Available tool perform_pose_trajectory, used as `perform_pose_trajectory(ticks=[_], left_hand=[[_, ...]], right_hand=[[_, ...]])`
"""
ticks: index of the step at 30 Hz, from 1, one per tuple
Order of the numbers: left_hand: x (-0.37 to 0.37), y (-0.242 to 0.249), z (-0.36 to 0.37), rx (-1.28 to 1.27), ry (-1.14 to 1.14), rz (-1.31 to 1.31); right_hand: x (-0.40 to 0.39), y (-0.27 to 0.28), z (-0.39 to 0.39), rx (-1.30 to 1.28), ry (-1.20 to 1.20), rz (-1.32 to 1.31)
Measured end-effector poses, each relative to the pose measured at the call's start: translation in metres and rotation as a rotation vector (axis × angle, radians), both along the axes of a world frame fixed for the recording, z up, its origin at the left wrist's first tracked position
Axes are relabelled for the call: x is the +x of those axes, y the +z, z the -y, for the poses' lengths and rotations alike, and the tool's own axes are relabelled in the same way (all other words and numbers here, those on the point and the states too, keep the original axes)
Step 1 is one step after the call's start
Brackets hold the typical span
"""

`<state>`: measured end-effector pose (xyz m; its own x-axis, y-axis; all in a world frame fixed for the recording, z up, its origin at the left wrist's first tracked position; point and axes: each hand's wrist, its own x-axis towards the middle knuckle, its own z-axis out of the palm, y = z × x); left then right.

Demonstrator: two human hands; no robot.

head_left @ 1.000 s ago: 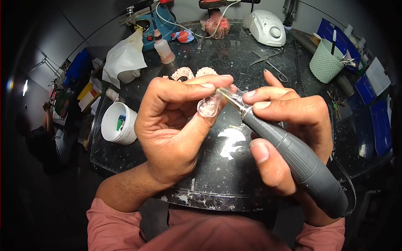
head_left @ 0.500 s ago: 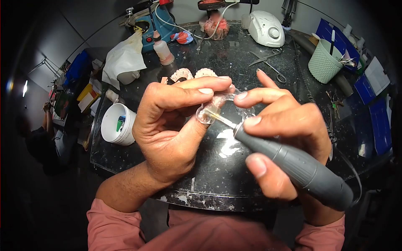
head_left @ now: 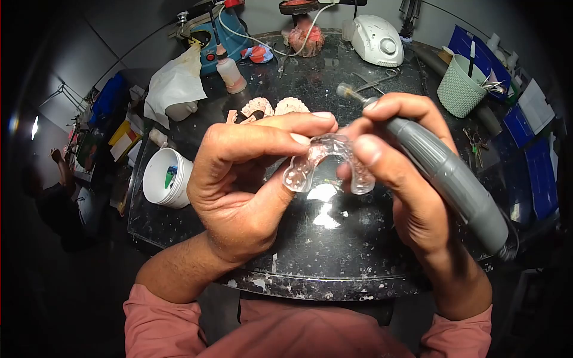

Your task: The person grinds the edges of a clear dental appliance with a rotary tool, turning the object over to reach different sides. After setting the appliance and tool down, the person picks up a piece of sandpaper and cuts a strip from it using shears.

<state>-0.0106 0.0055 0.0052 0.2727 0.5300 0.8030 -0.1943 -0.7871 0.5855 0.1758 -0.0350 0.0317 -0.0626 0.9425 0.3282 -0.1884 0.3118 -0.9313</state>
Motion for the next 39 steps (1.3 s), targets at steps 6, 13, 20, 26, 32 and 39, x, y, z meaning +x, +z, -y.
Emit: perform_pose_trajectory(ticks=[6, 13, 20, 26, 32, 39], left_hand=[[0.004, 0.017, 0.014, -0.596, -0.068, -0.067], [0.001, 0.023, 0.016, -0.750, -0.091, -0.147], [0.001, 0.032, 0.014, -1.092, -0.472, 0.091], [0.003, 0.031, 0.016, -1.149, -0.524, 0.277], [0.001, 0.025, 0.014, -1.121, -0.438, 0.304], [0.001, 0.025, 0.013, -1.039, -0.410, 0.191]], right_hand=[[-0.001, -0.002, 0.001, 0.008, -0.056, -0.057], [-0.004, 0.000, 0.004, 0.105, -0.178, 0.091], [0.003, -0.003, -0.003, 0.231, -0.233, 0.117], [0.022, 0.007, -0.003, 0.737, -0.403, 0.716], [0.012, -0.018, -0.019, 0.846, -0.258, 0.549], [0.014, -0.013, -0.015, 0.751, -0.248, 0.595]])
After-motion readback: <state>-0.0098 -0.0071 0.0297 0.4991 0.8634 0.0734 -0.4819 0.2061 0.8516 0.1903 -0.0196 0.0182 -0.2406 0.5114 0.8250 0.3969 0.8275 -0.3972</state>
